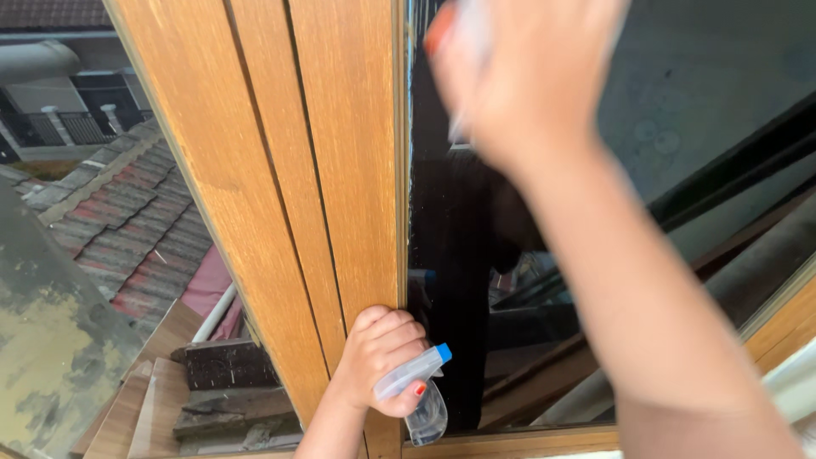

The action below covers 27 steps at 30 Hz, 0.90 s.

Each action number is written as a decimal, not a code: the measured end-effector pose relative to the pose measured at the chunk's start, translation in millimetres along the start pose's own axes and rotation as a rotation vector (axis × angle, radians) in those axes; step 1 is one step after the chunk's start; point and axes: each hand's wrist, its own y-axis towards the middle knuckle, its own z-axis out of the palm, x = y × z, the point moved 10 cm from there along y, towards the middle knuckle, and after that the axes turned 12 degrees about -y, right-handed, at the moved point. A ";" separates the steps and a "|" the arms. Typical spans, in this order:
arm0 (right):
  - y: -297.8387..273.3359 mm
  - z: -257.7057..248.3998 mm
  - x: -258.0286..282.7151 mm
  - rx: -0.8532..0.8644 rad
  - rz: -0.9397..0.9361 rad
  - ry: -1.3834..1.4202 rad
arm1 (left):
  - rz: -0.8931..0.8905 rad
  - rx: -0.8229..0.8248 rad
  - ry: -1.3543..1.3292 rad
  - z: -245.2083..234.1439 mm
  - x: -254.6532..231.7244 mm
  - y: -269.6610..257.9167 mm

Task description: The person sprays a window with a cleaning solution and wipes it with a white cloth. They repeatedly spray and wipe different sections of the glass pane, moving the cloth in circular and vertical motions to clean the surface.

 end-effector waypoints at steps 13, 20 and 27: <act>-235.7 -5.3 -92.3 0.604 -0.120 -0.296 | 0.016 0.043 0.019 2.9 -0.4 -1.4; -104.1 7.3 -272.3 0.098 0.418 -0.158 | 0.015 0.041 0.062 3.2 -1.5 2.2; -33.5 23.2 -128.9 0.089 0.044 -0.125 | 0.029 0.095 0.126 9.7 1.6 -2.7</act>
